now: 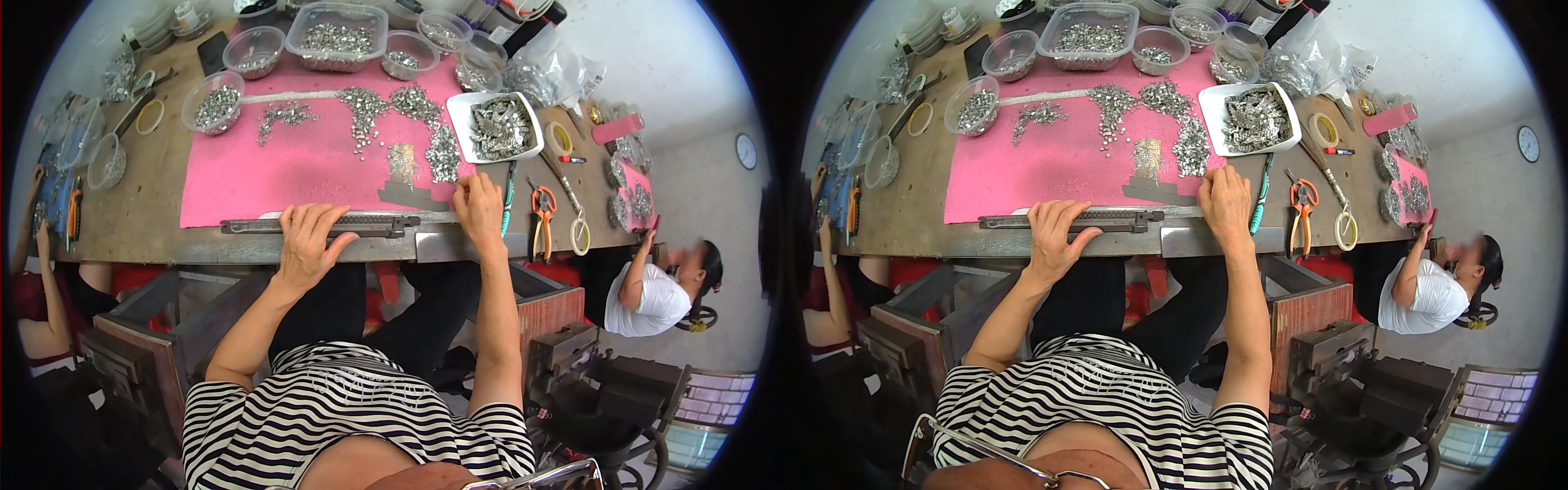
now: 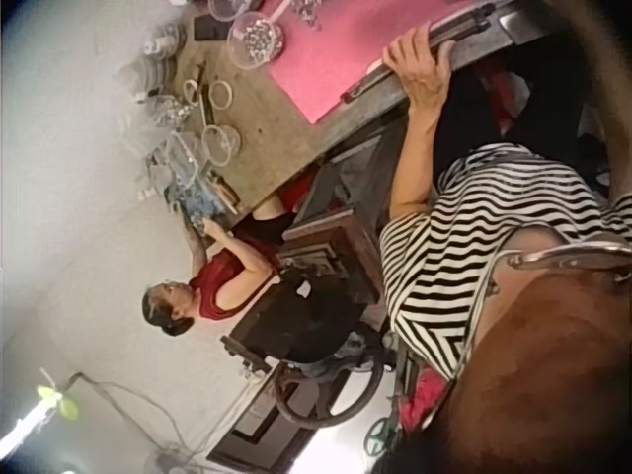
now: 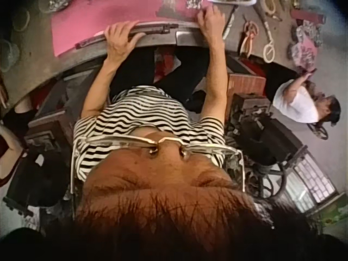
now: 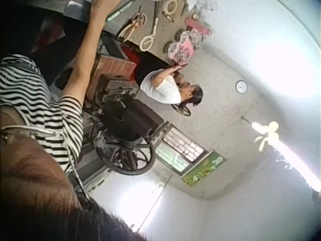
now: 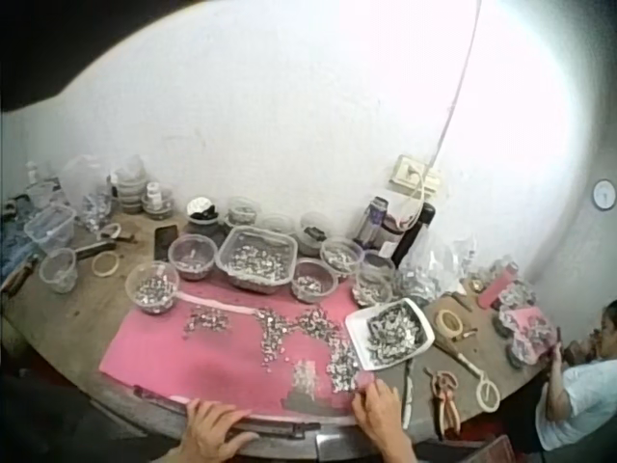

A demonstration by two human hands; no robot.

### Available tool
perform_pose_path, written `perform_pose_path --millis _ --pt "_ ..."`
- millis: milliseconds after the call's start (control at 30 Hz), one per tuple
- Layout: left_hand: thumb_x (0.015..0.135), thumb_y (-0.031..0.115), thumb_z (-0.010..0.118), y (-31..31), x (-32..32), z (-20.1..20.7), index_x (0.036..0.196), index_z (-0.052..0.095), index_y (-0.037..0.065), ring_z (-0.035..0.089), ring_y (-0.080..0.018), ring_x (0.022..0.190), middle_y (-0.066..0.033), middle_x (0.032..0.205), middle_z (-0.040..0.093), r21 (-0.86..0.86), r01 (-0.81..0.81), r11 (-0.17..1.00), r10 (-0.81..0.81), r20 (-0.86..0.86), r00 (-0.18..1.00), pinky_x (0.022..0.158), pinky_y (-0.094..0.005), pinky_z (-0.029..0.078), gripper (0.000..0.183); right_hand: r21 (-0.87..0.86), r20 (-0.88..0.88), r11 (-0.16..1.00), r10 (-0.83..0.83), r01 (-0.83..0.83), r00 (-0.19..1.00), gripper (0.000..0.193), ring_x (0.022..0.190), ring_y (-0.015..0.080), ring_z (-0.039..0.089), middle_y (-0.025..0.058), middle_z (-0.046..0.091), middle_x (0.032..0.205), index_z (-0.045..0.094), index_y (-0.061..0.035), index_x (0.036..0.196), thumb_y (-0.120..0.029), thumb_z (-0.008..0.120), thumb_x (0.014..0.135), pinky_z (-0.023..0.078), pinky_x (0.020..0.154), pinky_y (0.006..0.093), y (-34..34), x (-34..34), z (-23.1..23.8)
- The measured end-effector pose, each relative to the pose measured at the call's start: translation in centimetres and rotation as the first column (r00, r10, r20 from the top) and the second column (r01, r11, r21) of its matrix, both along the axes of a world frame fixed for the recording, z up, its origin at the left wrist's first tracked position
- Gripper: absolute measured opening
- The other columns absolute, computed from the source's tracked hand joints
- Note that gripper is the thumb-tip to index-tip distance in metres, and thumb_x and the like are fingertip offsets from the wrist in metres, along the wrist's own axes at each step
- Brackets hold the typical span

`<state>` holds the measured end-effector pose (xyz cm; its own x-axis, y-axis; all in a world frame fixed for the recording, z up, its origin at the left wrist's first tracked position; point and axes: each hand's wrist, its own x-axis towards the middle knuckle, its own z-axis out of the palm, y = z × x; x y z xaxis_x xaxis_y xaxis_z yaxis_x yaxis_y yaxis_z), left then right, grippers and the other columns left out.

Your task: The person places small metal pieces into a metal bar by hand, brushes the surface with a toothbrush, inserts the metal bar into a press machine to compress it by turning the wheel, and sorts small metal pieces on the mat.

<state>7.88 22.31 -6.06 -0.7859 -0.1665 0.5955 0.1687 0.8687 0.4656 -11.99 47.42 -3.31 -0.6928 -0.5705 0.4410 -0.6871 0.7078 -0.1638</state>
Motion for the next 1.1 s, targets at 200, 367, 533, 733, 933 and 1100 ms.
perform_pose_path --millis 200,367,533,733,933,1100 --pt "0.077 0.029 0.082 -0.3 0.0 0.1 0.117 0.065 0.008 0.058 -0.0250 0.101 -0.0056 0.107 0.065 0.001 -0.013 1.000 0.013 -0.034 0.999 0.096 -0.0415 0.036 0.049 -0.336 0.183 0.864 0.451 -0.375 0.874 0.016 0.087 0.0311 0.060 0.0118 0.062 0.094 0.061 -0.0021 0.090 0.003 0.070 0.078 0.048 0.076 0.0391 -4.8 7.2 1.2" --pt "0.081 0.029 0.078 -0.1 -0.1 -0.1 0.121 0.064 0.008 0.058 -0.0241 0.103 -0.0055 0.111 0.063 0.025 0.010 1.000 -0.009 -0.025 1.000 0.098 -0.0429 0.034 0.047 -0.160 0.091 0.895 0.434 -0.417 0.896 0.018 0.089 0.0300 0.059 0.0106 0.060 0.097 0.061 -0.0023 0.092 0.004 0.069 0.077 0.046 0.076 0.0392 -5.3 7.7 0.7" --pt "0.082 0.029 0.078 -0.2 -0.1 -0.2 0.122 0.064 0.008 0.057 -0.0233 0.103 -0.0049 0.111 0.063 0.026 0.012 1.000 -0.011 -0.035 0.999 0.098 -0.0431 0.034 0.047 -0.062 0.048 0.898 0.438 -0.435 0.897 0.019 0.089 0.0305 0.059 0.0109 0.062 0.097 0.063 -0.0021 0.095 0.003 0.069 0.078 0.046 0.077 0.0391 -5.4 7.8 1.2" --pt "0.081 0.029 0.078 -0.2 -0.3 0.2 0.121 0.064 0.008 0.057 -0.0234 0.104 -0.0049 0.111 0.063 0.004 0.010 1.000 -0.010 -0.035 0.999 0.097 -0.0432 0.034 0.047 -0.396 0.209 0.887 0.340 -0.239 0.917 0.016 0.090 0.0315 0.062 0.0138 0.066 0.098 0.066 -0.0008 0.098 0.000 0.072 0.083 0.049 0.081 0.0391 -5.5 8.1 -0.2" --pt "0.084 0.023 0.076 -0.3 -0.1 1.2 0.129 0.061 0.006 0.058 -0.0240 0.111 -0.0071 0.113 0.065 0.000 0.028 1.000 -0.028 0.026 0.999 0.109 -0.0507 0.028 0.050 -0.417 0.042 0.881 0.264 -0.224 0.963 0.024 0.103 0.0347 0.064 0.0150 0.068 0.107 0.068 -0.0002 0.109 0.004 0.067 0.085 0.049 0.091 0.0404 -4.1 6.9 0.4" --pt "0.091 0.006 0.058 2.2 -8.5 4.0 0.146 0.044 -0.001 0.048 -0.0368 0.134 -0.0188 0.141 0.054 0.081 0.265 0.961 -0.271 0.076 0.959 0.116 -0.0651 0.017 0.058 -0.151 0.022 0.986 0.070 -0.066 0.997 0.044 0.129 0.0358 0.050 0.0171 0.064 0.126 0.053 -0.0006 0.137 -0.001 0.056 0.093 0.033 0.111 0.0501 -3.7 2.4 -0.6"
